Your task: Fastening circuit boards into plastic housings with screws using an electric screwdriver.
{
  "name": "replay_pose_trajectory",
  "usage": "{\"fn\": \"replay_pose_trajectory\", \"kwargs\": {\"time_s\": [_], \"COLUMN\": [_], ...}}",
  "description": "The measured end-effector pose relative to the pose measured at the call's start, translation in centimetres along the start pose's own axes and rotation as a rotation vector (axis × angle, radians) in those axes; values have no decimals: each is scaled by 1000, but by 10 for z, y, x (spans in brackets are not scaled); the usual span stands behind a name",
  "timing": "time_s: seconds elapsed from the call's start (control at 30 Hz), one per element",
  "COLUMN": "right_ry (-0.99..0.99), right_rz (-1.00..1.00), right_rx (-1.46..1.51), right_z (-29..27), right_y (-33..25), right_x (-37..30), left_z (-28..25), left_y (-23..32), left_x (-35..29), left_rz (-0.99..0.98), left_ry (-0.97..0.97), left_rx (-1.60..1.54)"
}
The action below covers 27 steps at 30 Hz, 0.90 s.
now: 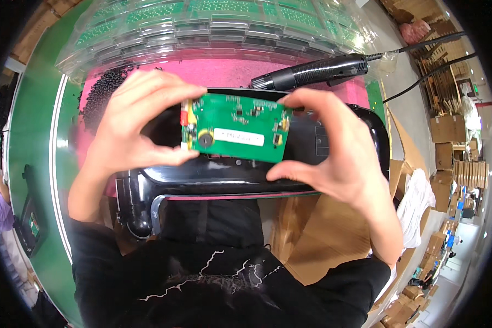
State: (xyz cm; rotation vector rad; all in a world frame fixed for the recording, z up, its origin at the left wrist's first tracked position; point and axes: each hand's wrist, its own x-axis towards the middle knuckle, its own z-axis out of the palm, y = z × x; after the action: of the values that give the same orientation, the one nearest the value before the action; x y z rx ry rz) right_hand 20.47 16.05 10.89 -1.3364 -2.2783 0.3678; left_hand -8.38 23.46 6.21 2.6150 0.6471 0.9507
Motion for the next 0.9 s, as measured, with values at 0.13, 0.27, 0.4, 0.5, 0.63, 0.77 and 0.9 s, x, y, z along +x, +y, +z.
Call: {"fn": "replay_pose_trajectory", "kwargs": {"time_s": [0.13, 0.27, 0.4, 0.5, 0.63, 0.77, 0.9], "right_ry": [-100, -136, -62, -21, -22, -41, -24], "right_rz": [-44, -22, 2, 51, 100, 107, 76], "right_rx": [43, 141, 180, 194, 155, 152, 159], "right_z": [12, 32, 46, 57, 60, 62, 65], "right_y": [4, 14, 27, 35, 34, 34, 33], "right_x": [-20, -28, -22, -21, -21, -20, -17], "left_z": [7, 9, 13, 16, 16, 16, 15], "left_y": [8, 5, 2, 2, 3, 1, 0], "left_x": [-6, -9, -9, -8, -9, -11, -12], "left_rz": [-25, -48, -145, -188, -213, -217, -212], "left_ry": [-197, -314, -333, -333, -338, -357, -358], "left_rx": [-139, -180, -150, -86, -25, -4, -3]}}
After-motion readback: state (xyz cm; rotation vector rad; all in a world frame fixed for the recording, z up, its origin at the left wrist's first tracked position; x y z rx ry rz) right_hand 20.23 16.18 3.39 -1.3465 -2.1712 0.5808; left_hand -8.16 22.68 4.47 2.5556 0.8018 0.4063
